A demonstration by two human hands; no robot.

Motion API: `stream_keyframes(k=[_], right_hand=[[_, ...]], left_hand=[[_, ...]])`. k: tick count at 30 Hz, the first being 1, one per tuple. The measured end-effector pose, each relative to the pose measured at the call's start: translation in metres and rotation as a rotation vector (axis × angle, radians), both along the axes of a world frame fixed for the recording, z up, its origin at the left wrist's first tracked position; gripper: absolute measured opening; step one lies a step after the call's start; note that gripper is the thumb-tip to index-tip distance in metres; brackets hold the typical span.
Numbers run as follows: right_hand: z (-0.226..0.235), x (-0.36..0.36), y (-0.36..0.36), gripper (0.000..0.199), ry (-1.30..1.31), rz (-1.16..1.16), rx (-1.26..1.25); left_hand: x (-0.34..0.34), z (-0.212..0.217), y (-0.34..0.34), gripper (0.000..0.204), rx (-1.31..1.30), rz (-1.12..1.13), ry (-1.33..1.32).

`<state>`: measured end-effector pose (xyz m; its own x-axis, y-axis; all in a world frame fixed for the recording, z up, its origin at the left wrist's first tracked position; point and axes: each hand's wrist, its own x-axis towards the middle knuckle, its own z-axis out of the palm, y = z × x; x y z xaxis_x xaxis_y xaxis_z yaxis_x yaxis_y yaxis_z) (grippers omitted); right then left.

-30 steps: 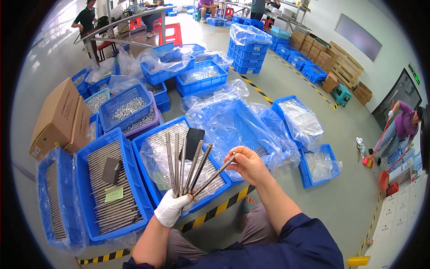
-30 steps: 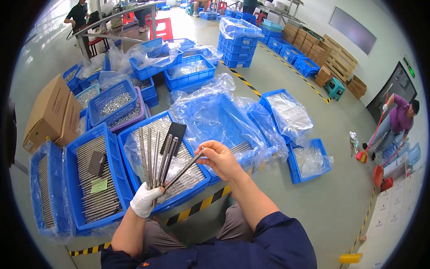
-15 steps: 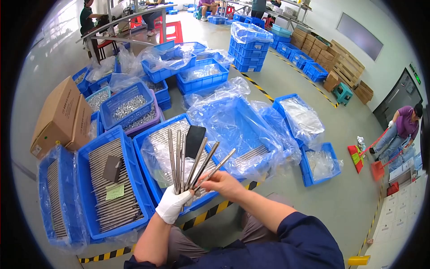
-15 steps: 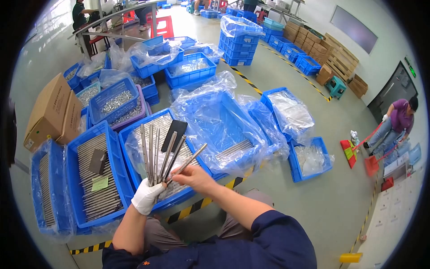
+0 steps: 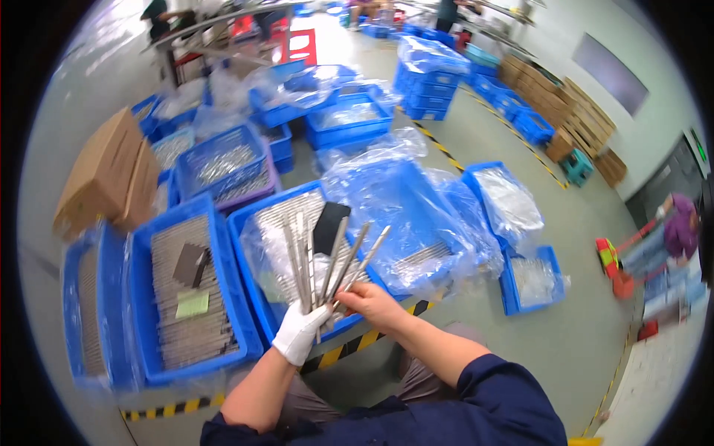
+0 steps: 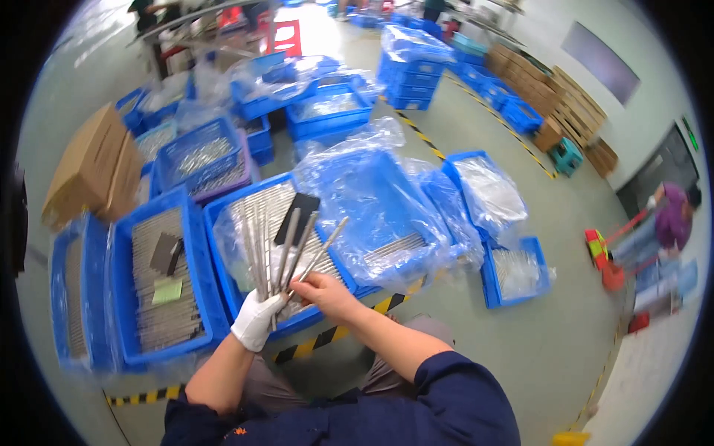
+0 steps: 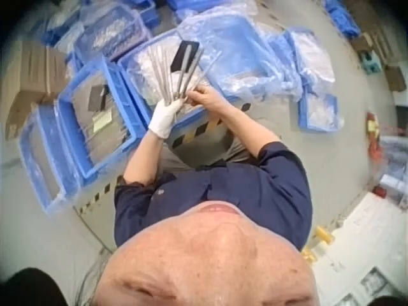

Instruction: Sorting and organizing bundles of long metal rods into plastic bags and blue industrial crates.

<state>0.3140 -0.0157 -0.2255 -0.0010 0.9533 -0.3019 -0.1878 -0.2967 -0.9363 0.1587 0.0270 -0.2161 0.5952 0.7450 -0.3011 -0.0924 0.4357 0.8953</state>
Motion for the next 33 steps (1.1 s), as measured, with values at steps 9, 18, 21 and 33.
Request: stream_keyframes(k=[9, 18, 21, 33], right_hand=[[0.014, 0.033, -0.008, 0.018, 0.179, -0.004, -0.028], [0.006, 0.021, -0.012, 0.023, 0.435, 0.376, -0.141], [0.010, 0.012, -0.013, 0.019, 0.424, 0.391, -0.240], [0.020, -0.008, -0.027, 0.018, -0.032, 0.889, -0.102]], left_hand=[[-0.002, 0.005, 0.012, 0.020, -0.071, -0.098, -0.142], [-0.012, 0.024, 0.006, 0.017, -0.284, -0.267, -0.260], [-0.014, 0.010, 0.007, 0.017, -0.245, -0.230, -0.307], [-0.019, 0.002, 0.035, 0.020, -0.039, 0.033, -0.070]])
